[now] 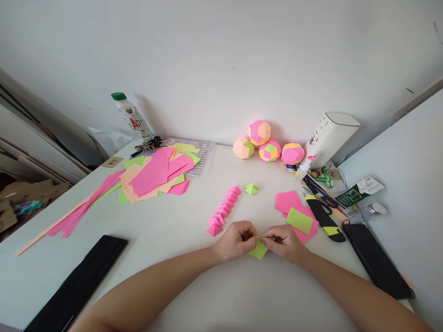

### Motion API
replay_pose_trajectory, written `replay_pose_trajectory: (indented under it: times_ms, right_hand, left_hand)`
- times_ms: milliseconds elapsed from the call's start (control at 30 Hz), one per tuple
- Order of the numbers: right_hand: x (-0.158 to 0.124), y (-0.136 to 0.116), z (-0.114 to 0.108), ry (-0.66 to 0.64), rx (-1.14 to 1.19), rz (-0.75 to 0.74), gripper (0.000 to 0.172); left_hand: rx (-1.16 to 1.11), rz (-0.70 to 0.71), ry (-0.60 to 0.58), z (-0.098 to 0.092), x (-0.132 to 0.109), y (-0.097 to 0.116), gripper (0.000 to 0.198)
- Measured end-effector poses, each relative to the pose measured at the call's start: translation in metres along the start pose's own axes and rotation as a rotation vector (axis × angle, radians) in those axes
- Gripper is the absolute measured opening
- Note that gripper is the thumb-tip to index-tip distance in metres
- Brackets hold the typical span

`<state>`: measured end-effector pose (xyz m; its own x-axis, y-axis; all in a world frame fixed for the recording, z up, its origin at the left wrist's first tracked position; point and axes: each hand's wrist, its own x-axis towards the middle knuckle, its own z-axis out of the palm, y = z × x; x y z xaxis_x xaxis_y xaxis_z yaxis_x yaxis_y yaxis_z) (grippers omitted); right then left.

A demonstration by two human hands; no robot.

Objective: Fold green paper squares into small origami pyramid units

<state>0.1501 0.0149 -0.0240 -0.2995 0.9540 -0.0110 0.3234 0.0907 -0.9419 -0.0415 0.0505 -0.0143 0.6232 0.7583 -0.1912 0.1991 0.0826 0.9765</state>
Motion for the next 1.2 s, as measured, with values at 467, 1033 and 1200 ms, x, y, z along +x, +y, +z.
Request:
replay_pose_trajectory:
  times_ms: [467, 1033, 1200]
  right_hand:
    - [0.001, -0.007, 0.0, 0.016, 0.039, -0.003, 0.013]
    - [0.003, -0.003, -0.006, 0.14, 0.33, 0.104, 0.015]
    - [0.003, 0.0, -0.008, 0.161, 0.418, 0.059, 0.018]
  left_hand:
    - [0.002, -0.003, -0.042, 0.0, 0.0, 0.001, 0.017]
    - [-0.342, -0.027, 0.027, -0.004, 0.005, -0.009, 0.027]
    - [-0.392, -0.019, 0.064, -0.004, 0.006, -0.006, 0.031]
